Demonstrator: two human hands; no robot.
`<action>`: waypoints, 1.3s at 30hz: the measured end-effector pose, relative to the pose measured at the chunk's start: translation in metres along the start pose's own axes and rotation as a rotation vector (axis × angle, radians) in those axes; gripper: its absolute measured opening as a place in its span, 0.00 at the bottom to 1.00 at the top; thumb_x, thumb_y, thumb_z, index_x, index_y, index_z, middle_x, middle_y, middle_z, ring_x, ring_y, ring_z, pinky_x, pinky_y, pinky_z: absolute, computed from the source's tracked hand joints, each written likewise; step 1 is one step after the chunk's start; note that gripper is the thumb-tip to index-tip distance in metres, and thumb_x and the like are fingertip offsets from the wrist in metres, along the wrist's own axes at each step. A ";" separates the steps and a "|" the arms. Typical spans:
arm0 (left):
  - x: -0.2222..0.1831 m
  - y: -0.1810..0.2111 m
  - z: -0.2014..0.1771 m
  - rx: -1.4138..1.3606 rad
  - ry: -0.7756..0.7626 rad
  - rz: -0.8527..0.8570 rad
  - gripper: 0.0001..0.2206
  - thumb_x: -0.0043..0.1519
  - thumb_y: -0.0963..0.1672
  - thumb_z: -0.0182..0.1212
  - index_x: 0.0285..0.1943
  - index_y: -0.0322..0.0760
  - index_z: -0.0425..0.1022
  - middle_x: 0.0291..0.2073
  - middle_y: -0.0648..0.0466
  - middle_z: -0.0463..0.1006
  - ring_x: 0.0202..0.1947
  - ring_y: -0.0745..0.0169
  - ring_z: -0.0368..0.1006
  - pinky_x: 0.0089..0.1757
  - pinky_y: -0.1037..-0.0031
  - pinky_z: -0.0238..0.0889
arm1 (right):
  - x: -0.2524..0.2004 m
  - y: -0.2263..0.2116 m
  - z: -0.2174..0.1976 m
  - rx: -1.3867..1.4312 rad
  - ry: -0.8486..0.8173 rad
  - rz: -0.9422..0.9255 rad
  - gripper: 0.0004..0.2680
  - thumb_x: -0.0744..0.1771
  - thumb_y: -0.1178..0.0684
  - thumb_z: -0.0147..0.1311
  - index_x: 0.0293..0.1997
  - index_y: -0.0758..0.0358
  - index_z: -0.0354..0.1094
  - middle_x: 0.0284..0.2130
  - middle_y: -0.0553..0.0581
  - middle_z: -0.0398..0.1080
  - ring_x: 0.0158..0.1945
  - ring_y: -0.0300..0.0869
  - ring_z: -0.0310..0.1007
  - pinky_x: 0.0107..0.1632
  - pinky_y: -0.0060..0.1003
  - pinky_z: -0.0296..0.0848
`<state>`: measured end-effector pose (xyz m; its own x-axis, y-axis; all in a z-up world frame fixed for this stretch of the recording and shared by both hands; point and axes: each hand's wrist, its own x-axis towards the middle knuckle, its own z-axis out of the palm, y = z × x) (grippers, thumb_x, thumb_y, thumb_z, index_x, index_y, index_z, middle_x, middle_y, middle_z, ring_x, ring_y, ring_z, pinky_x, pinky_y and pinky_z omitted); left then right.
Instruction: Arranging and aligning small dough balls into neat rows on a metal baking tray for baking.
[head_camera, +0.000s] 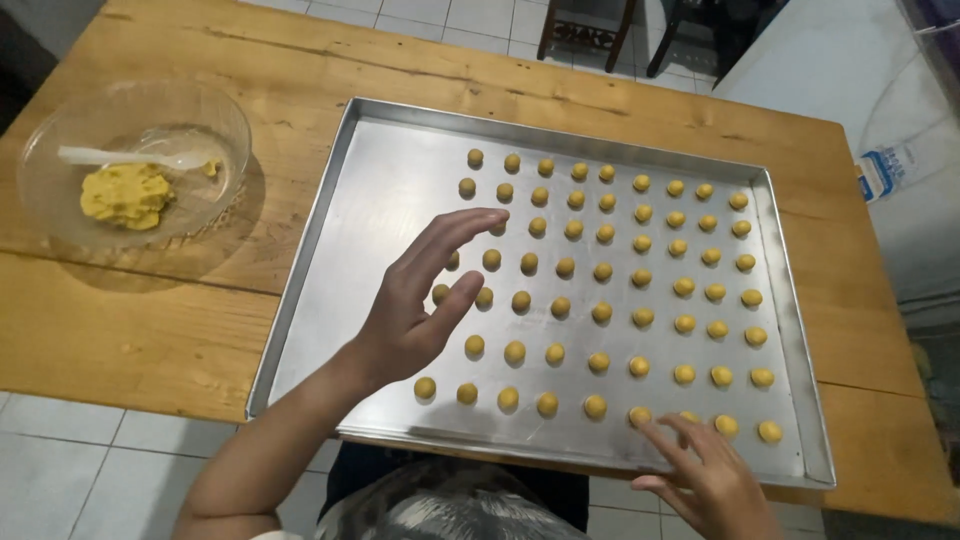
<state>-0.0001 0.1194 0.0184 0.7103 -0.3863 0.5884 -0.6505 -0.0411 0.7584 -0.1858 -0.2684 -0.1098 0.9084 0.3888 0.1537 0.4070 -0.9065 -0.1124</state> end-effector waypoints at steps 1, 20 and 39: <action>0.008 -0.005 -0.001 0.004 -0.010 0.004 0.17 0.72 0.44 0.45 0.71 0.39 0.62 0.67 0.48 0.70 0.71 0.49 0.66 0.57 0.63 0.69 | 0.004 0.004 -0.006 0.005 0.008 0.006 0.34 0.58 0.39 0.69 0.72 0.43 0.55 0.53 0.59 0.71 0.53 0.48 0.75 0.55 0.46 0.79; 0.137 -0.298 0.188 1.187 -0.466 -0.043 0.27 0.63 0.43 0.49 0.74 0.32 0.58 0.75 0.38 0.54 0.76 0.39 0.47 0.64 0.43 0.45 | 0.126 0.003 -0.053 0.392 0.023 0.237 0.36 0.63 0.36 0.50 0.77 0.56 0.36 0.76 0.61 0.45 0.76 0.53 0.49 0.68 0.54 0.58; 0.150 -0.192 0.146 -0.386 -0.053 -0.846 0.40 0.69 0.62 0.21 0.81 0.32 0.42 0.79 0.40 0.44 0.79 0.46 0.36 0.73 0.54 0.26 | 0.365 0.103 0.074 1.387 0.027 0.671 0.34 0.72 0.25 0.22 0.79 0.62 0.20 0.77 0.68 0.17 0.79 0.56 0.16 0.75 0.54 0.19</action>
<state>0.1924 -0.0655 -0.0803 0.8882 -0.4093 -0.2089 0.2190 -0.0224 0.9755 0.1947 -0.2082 -0.1375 0.9591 -0.0312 -0.2814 -0.2825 -0.0413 -0.9584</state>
